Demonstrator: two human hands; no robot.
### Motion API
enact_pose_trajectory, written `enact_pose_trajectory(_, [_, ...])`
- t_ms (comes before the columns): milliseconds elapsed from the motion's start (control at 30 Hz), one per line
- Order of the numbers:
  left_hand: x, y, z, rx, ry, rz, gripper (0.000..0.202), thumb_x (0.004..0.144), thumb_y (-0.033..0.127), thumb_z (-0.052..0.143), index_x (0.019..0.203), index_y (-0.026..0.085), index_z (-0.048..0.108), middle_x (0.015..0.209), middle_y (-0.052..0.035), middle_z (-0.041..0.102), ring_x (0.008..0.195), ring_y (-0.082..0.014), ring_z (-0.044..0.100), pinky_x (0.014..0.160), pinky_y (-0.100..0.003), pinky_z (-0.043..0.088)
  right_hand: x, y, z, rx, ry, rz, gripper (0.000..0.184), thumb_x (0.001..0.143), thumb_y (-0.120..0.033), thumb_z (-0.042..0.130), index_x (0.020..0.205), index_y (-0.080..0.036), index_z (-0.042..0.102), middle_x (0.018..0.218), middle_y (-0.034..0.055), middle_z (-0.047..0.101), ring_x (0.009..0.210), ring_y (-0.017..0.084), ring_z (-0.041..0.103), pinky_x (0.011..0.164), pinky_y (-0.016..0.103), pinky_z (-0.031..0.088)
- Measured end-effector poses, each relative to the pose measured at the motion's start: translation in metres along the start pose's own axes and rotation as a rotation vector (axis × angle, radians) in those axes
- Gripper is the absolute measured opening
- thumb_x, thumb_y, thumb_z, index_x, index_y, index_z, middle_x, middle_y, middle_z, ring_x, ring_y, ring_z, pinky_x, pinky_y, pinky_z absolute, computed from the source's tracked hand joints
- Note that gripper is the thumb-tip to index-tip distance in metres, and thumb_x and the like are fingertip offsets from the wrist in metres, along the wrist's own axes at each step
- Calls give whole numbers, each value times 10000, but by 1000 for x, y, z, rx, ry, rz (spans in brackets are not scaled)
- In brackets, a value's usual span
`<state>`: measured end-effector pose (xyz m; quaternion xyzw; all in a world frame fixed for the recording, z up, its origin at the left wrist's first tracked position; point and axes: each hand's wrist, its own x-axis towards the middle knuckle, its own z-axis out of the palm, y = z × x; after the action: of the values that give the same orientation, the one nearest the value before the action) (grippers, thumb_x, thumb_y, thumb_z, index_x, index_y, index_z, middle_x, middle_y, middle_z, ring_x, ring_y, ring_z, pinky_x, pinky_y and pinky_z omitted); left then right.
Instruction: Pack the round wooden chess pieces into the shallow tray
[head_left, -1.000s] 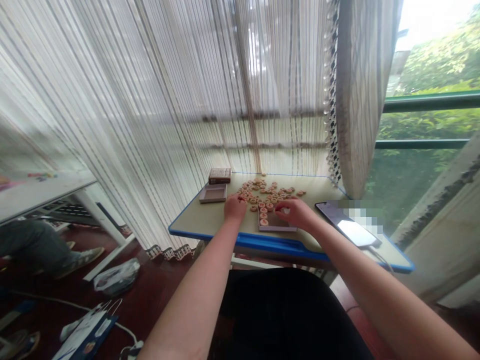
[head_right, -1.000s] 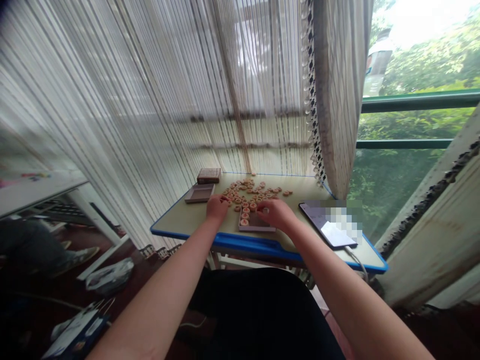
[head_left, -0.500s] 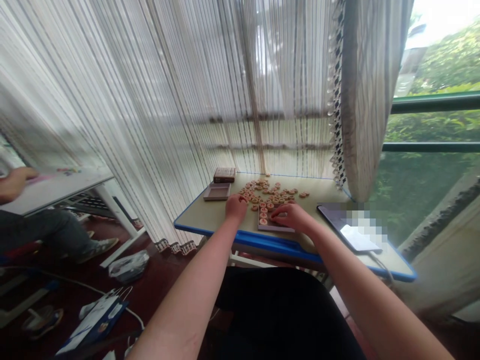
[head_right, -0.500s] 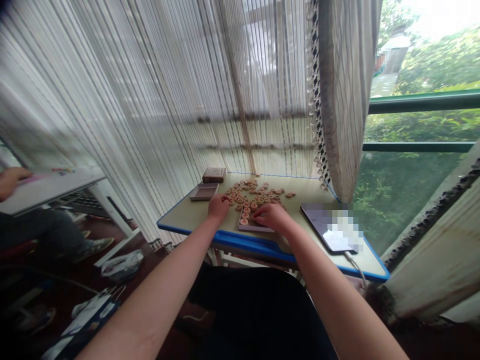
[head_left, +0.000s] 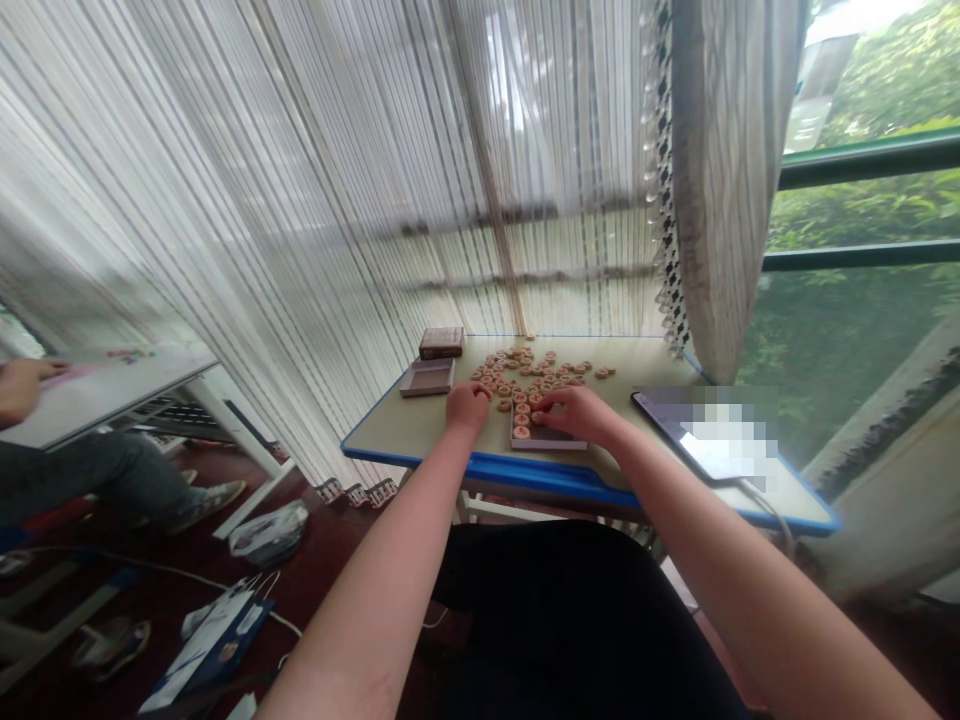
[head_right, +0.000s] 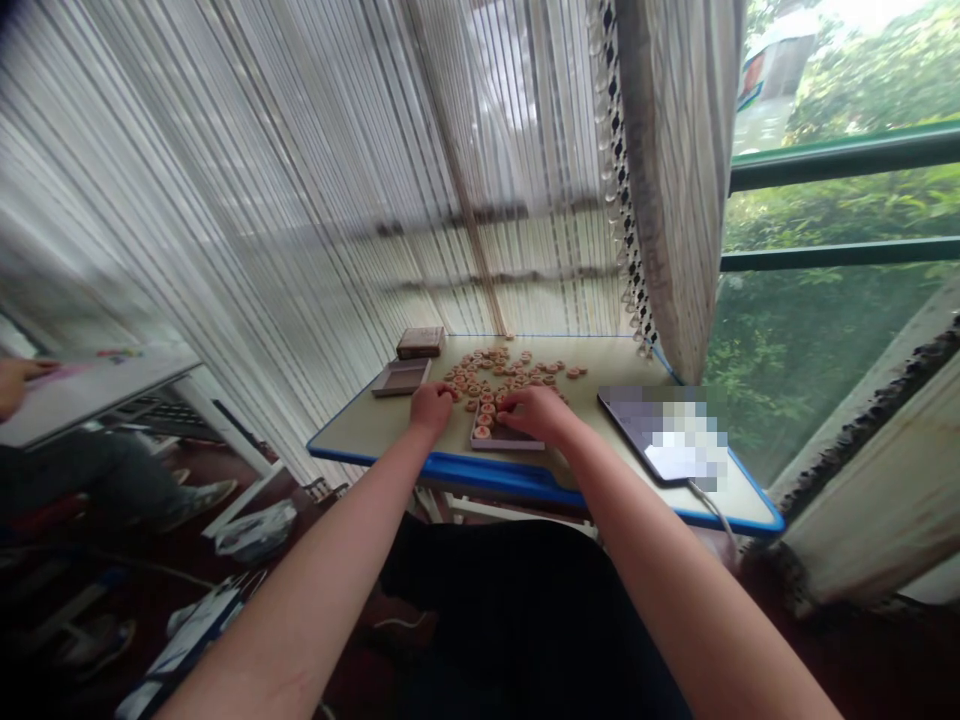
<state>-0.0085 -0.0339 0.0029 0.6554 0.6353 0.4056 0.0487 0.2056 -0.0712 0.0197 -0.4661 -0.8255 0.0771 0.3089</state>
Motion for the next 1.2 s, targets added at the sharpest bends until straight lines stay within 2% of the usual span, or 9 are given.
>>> enact_pose_trajectory(233, [-1,-2,0,-26,-21,-29,227,682,163,447,690,174,673,769,-50,675,782,-165,593,738,-250,430,-1,0,-3,-131,-27,30,144,688,-315,608,778,-269,711,790,-5,687,794,173,590,725,245,427])
enact_pose_trajectory(567, [-2,6,-5,22,-82,-63,217,717,189,471,753,174,684,808,-50,682,798,-160,601,747,-235,437,0,0,1,-130,14,49,231,681,-419,605,813,-258,706,700,-1,651,666,144,558,615,227,393])
enact_pose_trajectory(833, [0,-1,-1,2,-98,-48,223,704,176,472,760,189,687,808,-39,686,796,-156,606,742,-242,441,1,1,4,-115,-33,23,188,702,-342,575,804,-274,717,739,-2,665,668,136,554,606,223,377])
enact_pose_trajectory(1067, [-1,3,-4,13,-84,-73,217,717,183,471,757,178,683,814,-52,685,809,-159,605,751,-250,442,-1,1,5,-64,-56,9,222,711,-357,565,844,-259,713,704,1,643,630,121,537,590,214,379])
enact_pose_trajectory(1200, [-2,4,-7,17,-91,-72,215,713,174,473,763,177,682,813,-50,684,806,-157,606,750,-248,444,-3,-2,2,-36,-26,13,246,729,-395,550,839,-243,710,666,0,625,605,120,530,588,221,384])
